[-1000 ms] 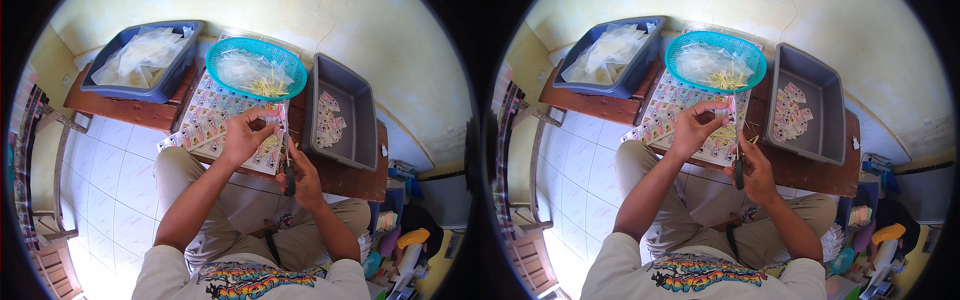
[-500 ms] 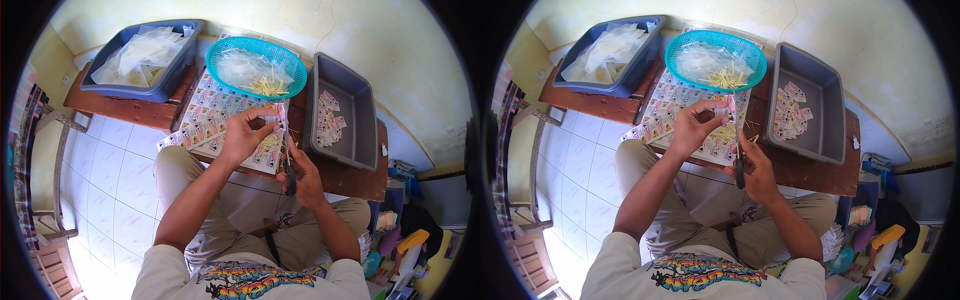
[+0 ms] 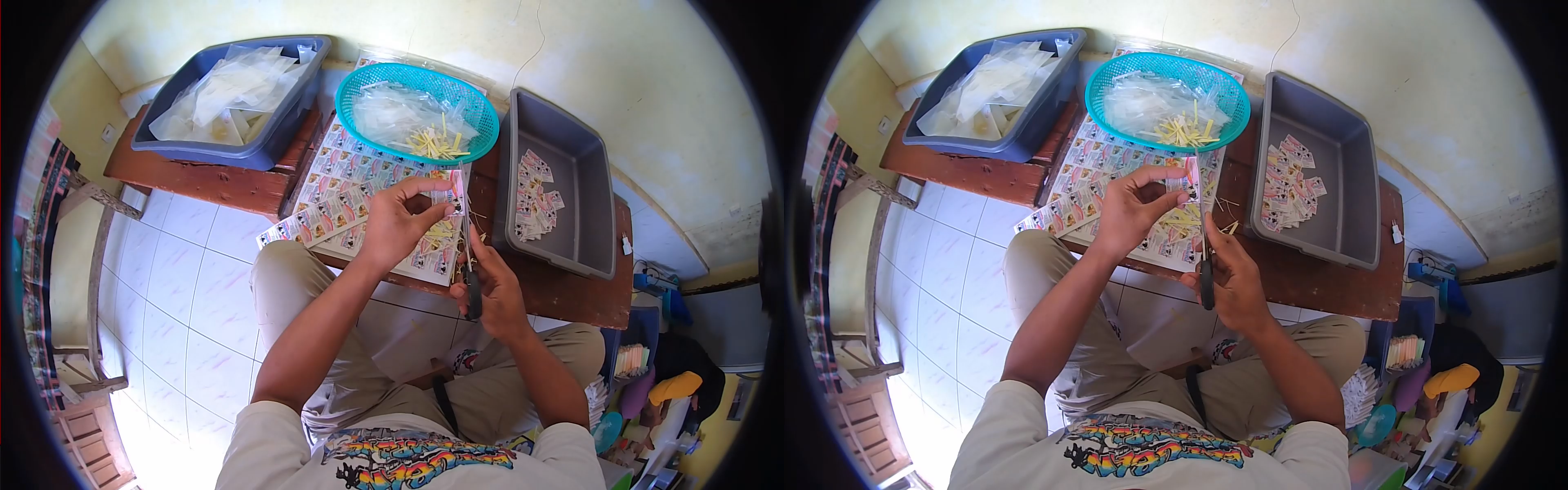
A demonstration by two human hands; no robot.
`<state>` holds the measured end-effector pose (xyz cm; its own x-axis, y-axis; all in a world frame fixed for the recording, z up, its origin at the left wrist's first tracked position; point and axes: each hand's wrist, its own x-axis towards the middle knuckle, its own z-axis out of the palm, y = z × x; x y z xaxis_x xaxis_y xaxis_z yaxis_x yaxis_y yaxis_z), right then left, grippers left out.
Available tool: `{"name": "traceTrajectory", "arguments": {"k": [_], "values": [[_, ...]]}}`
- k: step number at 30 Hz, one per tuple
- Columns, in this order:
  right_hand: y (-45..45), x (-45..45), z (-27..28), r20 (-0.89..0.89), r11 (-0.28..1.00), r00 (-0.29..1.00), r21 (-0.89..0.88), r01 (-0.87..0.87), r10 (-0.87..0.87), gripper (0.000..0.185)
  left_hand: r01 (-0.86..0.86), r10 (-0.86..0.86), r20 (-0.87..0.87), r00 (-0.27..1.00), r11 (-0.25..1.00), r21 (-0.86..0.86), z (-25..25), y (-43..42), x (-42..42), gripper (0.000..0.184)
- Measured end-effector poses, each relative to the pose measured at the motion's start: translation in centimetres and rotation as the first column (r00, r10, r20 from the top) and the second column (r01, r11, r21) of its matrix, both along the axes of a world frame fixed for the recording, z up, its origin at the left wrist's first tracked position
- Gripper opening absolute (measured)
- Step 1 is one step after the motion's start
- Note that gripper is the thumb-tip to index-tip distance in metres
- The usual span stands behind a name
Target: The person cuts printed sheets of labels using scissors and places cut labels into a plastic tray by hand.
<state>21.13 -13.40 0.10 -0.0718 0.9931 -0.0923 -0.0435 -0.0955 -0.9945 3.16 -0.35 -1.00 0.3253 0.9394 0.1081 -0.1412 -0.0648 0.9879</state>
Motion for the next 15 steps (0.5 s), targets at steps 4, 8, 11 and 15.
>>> {"name": "traceTrajectory", "arguments": {"k": [4,8,11,15], "values": [[0.07,-0.02,0.51,-0.007,0.999,1.000,-0.033,0.005,-0.005,0.096,-0.011,0.010,0.016,1.000,1.000,0.029,-0.50,0.12,0.24,0.032],[0.29,0.01,0.52,-0.019,1.000,1.000,-0.006,0.012,-0.013,0.097,-0.018,0.013,0.079,0.997,0.999,0.051,-0.77,0.23,0.52,0.030],[0.34,-0.06,0.80,0.014,1.000,1.000,-0.010,0.016,-0.016,0.093,0.011,-0.011,0.018,1.000,1.000,0.010,-0.30,0.09,0.07,0.030],[0.44,0.09,0.37,-0.036,0.996,0.998,-0.070,0.053,-0.056,0.096,-0.007,0.006,0.077,0.997,1.000,0.015,-0.50,0.20,0.32,0.030]]}}
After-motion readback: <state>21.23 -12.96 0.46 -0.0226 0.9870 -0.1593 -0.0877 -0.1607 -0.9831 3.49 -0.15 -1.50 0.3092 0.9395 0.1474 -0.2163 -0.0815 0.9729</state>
